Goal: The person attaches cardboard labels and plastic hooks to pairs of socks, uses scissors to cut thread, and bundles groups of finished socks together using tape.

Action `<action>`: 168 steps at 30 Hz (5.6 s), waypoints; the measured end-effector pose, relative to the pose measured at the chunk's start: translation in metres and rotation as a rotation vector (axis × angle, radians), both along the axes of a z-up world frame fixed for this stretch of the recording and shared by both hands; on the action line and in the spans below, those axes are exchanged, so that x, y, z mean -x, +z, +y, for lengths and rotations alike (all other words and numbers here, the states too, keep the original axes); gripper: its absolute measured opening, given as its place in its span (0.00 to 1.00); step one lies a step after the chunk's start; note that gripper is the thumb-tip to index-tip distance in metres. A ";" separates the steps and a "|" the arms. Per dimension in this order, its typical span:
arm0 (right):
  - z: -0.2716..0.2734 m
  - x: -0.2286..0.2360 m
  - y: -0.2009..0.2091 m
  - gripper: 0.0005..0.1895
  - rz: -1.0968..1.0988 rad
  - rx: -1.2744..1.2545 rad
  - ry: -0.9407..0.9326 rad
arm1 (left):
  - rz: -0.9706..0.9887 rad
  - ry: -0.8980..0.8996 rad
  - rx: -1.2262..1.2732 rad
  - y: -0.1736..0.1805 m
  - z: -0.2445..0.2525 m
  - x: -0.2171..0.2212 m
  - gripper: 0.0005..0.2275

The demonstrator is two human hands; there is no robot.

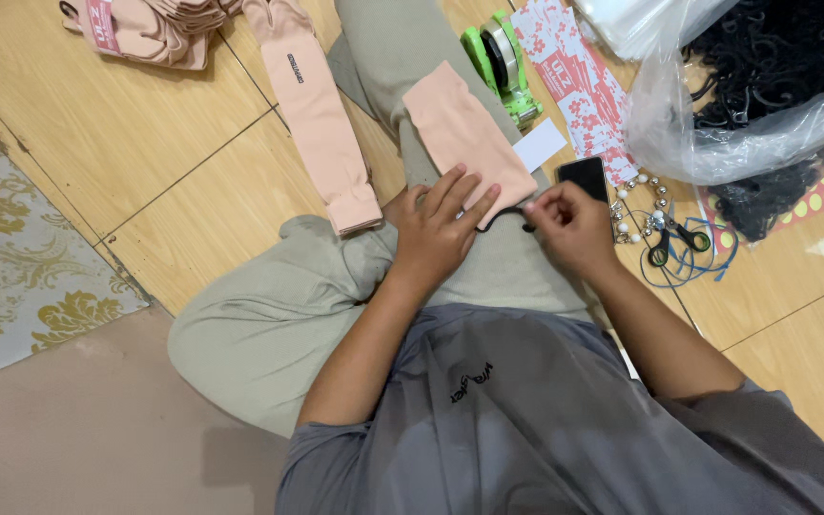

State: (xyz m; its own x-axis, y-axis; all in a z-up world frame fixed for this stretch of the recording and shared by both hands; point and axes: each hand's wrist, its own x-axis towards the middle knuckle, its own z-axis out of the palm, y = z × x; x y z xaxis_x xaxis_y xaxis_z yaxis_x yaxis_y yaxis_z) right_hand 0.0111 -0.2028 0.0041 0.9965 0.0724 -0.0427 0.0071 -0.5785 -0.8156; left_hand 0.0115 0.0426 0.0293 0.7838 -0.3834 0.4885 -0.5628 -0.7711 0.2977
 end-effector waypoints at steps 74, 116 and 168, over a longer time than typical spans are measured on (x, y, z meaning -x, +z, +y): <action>0.047 -0.113 0.107 0.16 0.307 0.168 0.649 | 0.761 0.230 0.489 0.001 0.001 -0.034 0.11; 0.055 -0.204 0.064 0.07 -0.250 0.153 0.266 | 1.751 -0.555 0.410 0.038 0.045 -0.001 0.23; -0.022 -0.181 -0.025 0.13 -0.199 -0.041 0.297 | 0.713 0.237 0.783 0.013 -0.020 0.016 0.26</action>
